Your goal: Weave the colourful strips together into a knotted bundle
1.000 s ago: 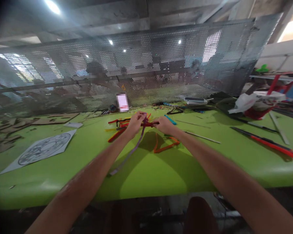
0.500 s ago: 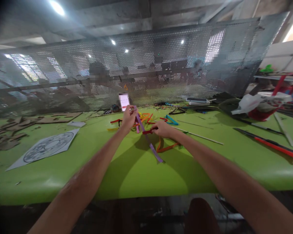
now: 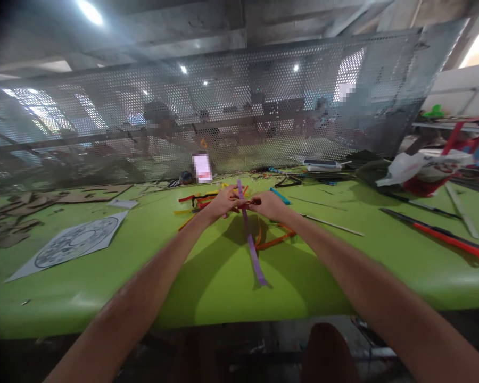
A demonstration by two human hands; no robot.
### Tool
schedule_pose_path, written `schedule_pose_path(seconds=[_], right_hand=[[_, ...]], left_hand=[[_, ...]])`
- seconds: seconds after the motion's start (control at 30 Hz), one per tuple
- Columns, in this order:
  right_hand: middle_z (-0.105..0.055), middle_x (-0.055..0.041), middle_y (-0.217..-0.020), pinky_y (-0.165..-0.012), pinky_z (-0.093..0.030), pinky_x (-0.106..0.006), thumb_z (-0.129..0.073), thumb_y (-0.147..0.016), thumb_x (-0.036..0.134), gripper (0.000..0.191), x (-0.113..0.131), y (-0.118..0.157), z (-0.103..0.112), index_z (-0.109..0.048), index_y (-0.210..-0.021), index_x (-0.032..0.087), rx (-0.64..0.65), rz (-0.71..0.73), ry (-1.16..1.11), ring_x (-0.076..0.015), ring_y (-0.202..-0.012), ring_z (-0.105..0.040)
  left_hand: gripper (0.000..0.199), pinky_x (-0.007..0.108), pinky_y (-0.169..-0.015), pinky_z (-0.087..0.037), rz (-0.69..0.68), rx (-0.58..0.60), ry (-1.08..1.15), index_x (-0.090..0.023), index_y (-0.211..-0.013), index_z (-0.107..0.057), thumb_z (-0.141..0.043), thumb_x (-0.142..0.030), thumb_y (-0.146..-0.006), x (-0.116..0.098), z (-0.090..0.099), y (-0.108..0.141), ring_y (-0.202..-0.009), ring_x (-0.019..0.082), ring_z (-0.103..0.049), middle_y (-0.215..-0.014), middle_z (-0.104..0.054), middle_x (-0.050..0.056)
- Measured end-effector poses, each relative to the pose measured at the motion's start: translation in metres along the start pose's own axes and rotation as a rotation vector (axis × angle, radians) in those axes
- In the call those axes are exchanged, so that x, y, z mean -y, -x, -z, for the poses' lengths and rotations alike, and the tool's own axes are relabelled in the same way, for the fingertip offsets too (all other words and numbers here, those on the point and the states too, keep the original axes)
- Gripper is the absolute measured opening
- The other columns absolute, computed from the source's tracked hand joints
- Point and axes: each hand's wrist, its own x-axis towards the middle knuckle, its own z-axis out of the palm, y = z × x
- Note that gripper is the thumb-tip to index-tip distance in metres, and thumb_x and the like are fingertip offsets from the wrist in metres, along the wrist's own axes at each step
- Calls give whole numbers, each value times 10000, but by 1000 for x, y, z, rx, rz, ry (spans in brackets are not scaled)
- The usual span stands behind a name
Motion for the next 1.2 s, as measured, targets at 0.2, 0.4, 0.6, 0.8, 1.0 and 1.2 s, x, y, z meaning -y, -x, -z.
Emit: schedule_pose_path(seconds=[0.2, 0.4, 0.6, 0.8, 1.0, 1.2], right_hand=[[-760, -92, -913, -671, -410, -269, -626, -899, 335, 256, -7, 1, -2, -791, -983, 158, -31, 65, -82, -172, -723, -614], [-730, -72, -804, -608, -375, -252, -582, -894, 242, 235, -5, 2, -1, -776, -967, 132, -91, 37, -68, -151, -648, -565], [-688, -53, -759, -590, -377, -240, -539, -892, 213, 198, -4, 2, -4, -712, -911, 118, -53, 28, -155, -122, -589, -535], [-676, -55, -723, -611, -346, -255, -550, -867, 158, 158, -6, -1, -2, -690, -801, 123, -31, 31, 21, -138, -621, -523], [-723, -83, -851, -659, -364, -263, -558, -911, 209, 178, -3, -1, -1, -719, -885, 138, 2, 67, 47, -157, -694, -569], [-709, -57, -757, -622, -368, -279, -606, -887, 280, 196, -6, 1, 2, -758, -861, 159, -30, 50, -13, -167, -653, -561]], left_hand=[[410, 334, -715, -604, 108, 172, 198, -141, -1139, -569, -773, -284, -814, 0, -1, 5, -840, 183, -700, -1054, -677, 126], [213, 284, -719, -593, 207, 144, 270, -125, -1045, -634, -712, -223, -874, -1, -10, 7, -719, 124, -696, -987, -709, 101], [126, 307, -708, -598, 184, 56, 265, -109, -982, -680, -639, -213, -924, 0, -15, 6, -696, 142, -707, -941, -735, 109], [81, 314, -647, -607, 128, -41, 289, -127, -974, -622, -565, -183, -957, -3, -14, 3, -656, 152, -702, -812, -706, 65], [41, 282, -542, -578, 137, -64, 206, -134, -955, -559, -535, -164, -967, -12, -16, 4, -579, 132, -660, -766, -655, 30], [70, 254, -579, -559, 121, -1, 259, -136, -955, -567, -590, -202, -951, -9, -16, 6, -605, 114, -651, -783, -655, 38]])
